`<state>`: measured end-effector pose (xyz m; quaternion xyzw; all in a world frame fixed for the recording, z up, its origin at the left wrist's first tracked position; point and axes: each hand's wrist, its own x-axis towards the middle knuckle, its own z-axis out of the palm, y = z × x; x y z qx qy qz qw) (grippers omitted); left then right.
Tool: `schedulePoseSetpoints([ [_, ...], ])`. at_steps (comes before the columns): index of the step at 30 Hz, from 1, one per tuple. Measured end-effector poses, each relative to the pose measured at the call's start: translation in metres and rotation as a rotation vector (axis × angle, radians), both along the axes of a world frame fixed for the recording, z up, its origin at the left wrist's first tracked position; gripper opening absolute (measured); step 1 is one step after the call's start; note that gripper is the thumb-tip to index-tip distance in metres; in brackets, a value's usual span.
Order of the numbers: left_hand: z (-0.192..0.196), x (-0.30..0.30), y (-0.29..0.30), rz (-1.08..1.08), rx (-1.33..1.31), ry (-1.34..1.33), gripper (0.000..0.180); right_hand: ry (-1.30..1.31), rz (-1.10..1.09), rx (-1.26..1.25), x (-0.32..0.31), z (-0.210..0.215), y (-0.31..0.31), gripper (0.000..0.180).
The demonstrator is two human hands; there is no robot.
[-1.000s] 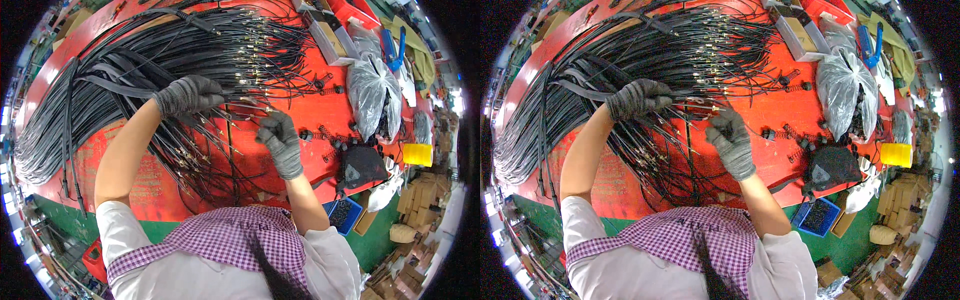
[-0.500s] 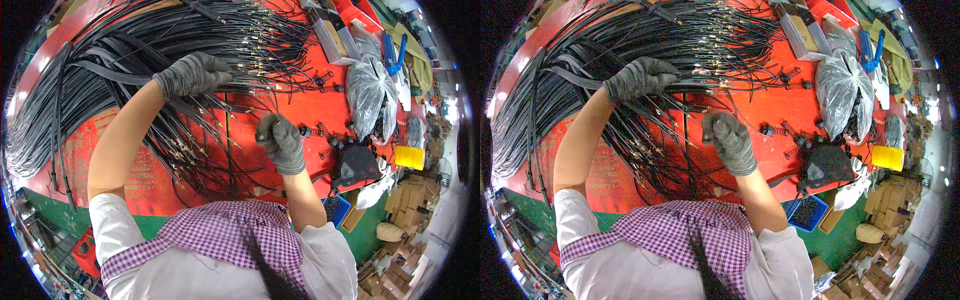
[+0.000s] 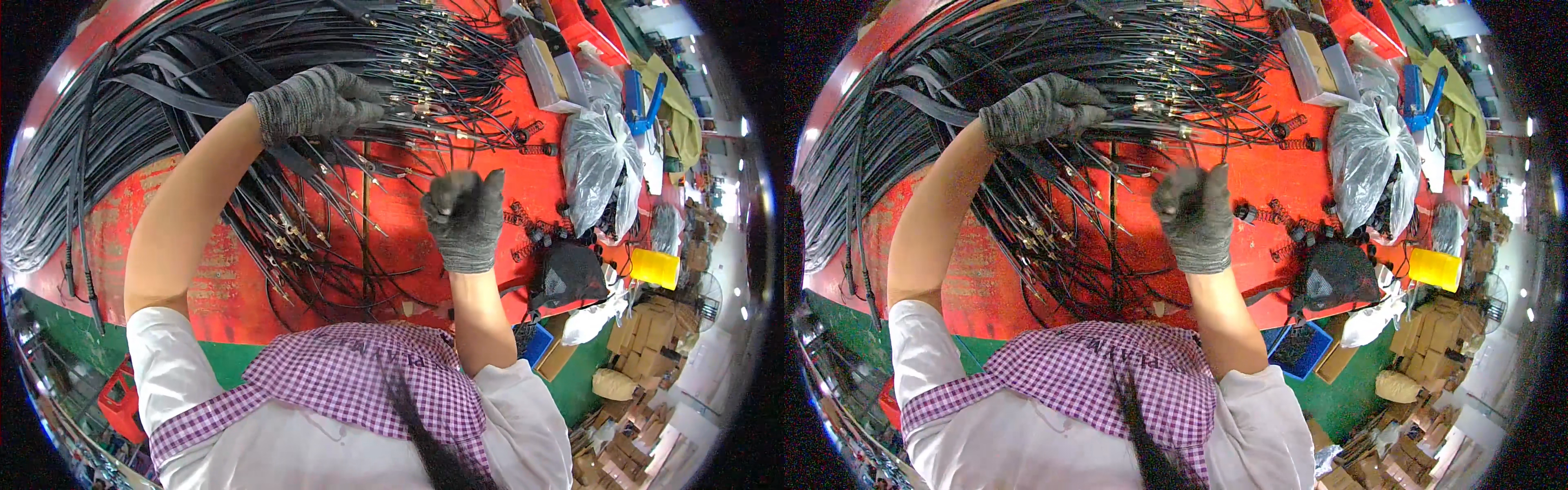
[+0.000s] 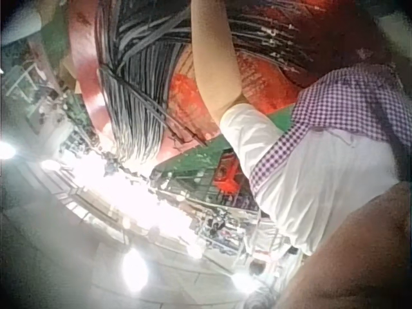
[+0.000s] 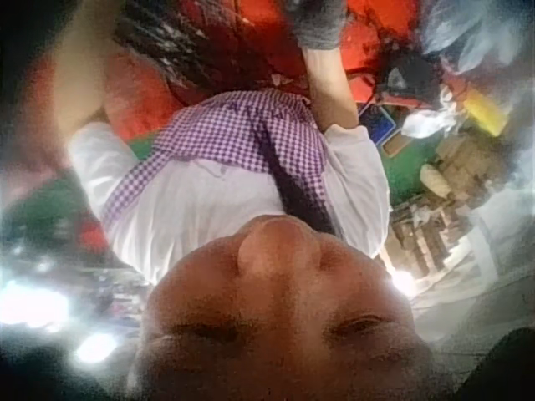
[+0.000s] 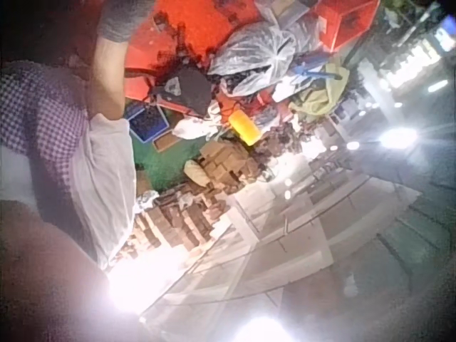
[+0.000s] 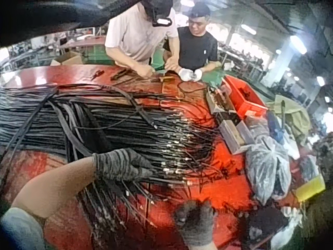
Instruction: The person is assembling electrical cables at a red workbench. They repeatedly pick up black cables and small black plastic components, then insert the cable ends into the components. The person organizes the finished cables into a growing pile on the table.
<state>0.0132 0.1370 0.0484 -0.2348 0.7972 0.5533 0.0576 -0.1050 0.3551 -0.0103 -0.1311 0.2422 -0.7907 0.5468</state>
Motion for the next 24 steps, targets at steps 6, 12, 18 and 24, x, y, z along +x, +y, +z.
schedulePoseSetpoints([
  [6,0.003,0.000,0.001,0.003,0.085,-0.010,0.028,-0.027,-0.141,0.116,0.011,0.020,-0.012,0.046],
  [12,0.001,0.000,0.000,0.038,0.072,0.005,0.027,0.029,-0.134,0.085,0.007,0.013,-0.021,0.047],
  [18,-0.001,-0.001,-0.002,0.036,0.055,0.014,0.028,0.170,-0.125,0.087,0.002,-0.001,-0.007,0.058],
  [24,-0.004,-0.001,-0.006,0.025,0.049,0.014,0.028,0.121,-0.076,0.091,0.005,0.002,-0.006,0.050],
])
